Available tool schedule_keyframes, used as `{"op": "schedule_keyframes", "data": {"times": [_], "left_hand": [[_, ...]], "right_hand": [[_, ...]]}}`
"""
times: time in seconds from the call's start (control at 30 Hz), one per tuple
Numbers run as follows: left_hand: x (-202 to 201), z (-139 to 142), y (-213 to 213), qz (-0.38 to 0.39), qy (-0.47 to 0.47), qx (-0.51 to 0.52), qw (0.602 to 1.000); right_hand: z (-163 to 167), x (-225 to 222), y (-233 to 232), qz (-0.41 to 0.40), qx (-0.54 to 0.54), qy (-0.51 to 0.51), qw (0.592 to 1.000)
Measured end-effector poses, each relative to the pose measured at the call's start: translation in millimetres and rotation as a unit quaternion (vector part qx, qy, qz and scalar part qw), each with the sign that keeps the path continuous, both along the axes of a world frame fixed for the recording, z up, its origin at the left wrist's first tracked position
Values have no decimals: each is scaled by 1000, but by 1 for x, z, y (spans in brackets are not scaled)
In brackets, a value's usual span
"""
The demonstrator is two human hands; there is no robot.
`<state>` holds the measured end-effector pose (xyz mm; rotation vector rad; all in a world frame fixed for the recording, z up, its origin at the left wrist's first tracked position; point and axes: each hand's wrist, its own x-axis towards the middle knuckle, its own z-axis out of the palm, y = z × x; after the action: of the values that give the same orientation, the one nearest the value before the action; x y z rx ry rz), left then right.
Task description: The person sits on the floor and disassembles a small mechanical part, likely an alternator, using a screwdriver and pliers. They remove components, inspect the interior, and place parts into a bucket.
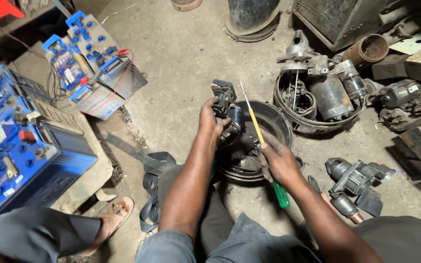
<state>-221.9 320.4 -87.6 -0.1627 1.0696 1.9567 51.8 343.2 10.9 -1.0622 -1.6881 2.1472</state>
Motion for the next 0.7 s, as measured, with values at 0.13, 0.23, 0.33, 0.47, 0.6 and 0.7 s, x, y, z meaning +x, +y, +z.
{"op": "schedule_keyframes", "data": {"times": [0.13, 0.23, 0.33, 0.47, 0.6, 0.7], "left_hand": [[-8, 1, 1, -10, -26, -2, 1000], [-12, 2, 0, -20, -24, -5, 999], [-15, 5, -9, -67, 19, -19, 997], [-6, 6, -12, -87, 65, -27, 994], [17, -2, 9, 25, -10, -28, 999], [18, -5, 14, 48, -32, 6, 998]], "right_hand": [[3, 13, -4, 55, 31, -44, 997], [4, 14, 10, 57, 32, -79, 995], [11, 23, 34, 101, 1, -65, 993], [22, 25, 38, 102, -20, -63, 993], [-9, -16, -37, -6, 37, -75, 996], [-36, -42, -67, -36, 37, 2, 999]]}}
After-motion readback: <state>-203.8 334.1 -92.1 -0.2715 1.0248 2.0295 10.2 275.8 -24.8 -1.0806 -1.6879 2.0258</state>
